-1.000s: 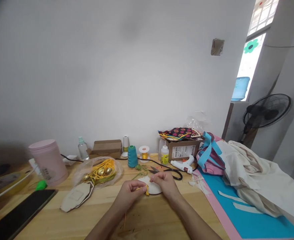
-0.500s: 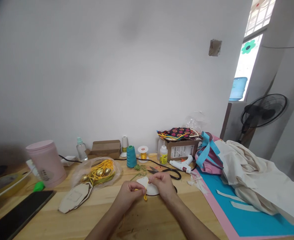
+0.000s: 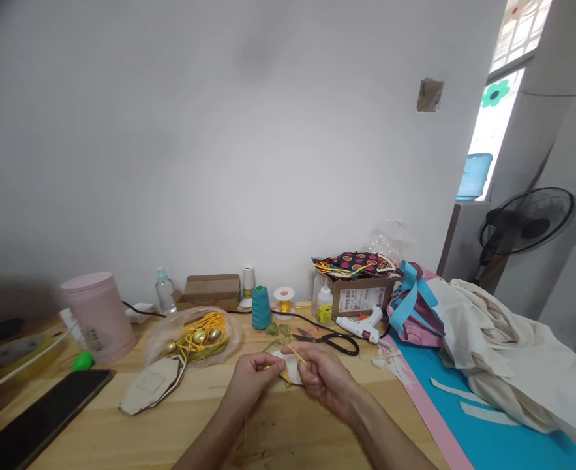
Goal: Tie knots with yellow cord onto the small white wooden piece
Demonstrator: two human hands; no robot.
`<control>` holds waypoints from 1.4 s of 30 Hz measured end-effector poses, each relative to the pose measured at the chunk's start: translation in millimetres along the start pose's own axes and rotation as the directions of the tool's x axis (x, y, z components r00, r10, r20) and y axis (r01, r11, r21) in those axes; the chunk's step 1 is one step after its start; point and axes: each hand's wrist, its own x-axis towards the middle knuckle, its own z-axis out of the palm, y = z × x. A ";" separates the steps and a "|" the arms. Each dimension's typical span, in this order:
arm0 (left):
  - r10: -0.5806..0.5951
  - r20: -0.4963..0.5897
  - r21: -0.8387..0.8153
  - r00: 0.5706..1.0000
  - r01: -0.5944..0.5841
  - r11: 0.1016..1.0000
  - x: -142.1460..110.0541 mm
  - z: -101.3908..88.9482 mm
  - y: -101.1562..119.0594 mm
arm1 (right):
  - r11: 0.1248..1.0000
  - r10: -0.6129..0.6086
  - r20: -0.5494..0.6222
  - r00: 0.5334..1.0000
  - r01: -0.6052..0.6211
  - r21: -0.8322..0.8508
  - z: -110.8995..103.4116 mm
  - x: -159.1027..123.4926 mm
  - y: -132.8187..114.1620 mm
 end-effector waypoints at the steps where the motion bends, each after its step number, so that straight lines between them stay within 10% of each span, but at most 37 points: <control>1: -0.011 0.019 -0.020 1.000 0.012 1.000 -0.1 -0.1 -0.1 | 0.998 -0.027 0.009 1.000 0.028 -0.059 2.5 -0.1 2.2; 8: -0.114 0.149 -0.107 0.982 0.130 0.986 1.4 2.0 0.3 | 0.814 -0.233 -0.023 0.972 0.182 -0.551 11.3 7.6 19.7; 15: -0.073 0.156 -0.097 0.985 0.089 0.991 1.0 2.8 1.0 | 0.311 -0.524 0.046 0.850 0.241 -0.919 6.5 5.1 16.8; 20: -0.042 0.138 -0.106 0.990 0.057 0.993 2.5 2.4 -4.4 | 0.110 -0.615 0.140 0.776 0.261 -0.959 5.7 2.0 9.4; 42: -0.015 0.026 -0.117 1.000 0.018 0.993 2.9 -3.4 -1.3 | 0.128 -0.604 0.166 0.780 0.300 -0.945 1.8 5.1 10.6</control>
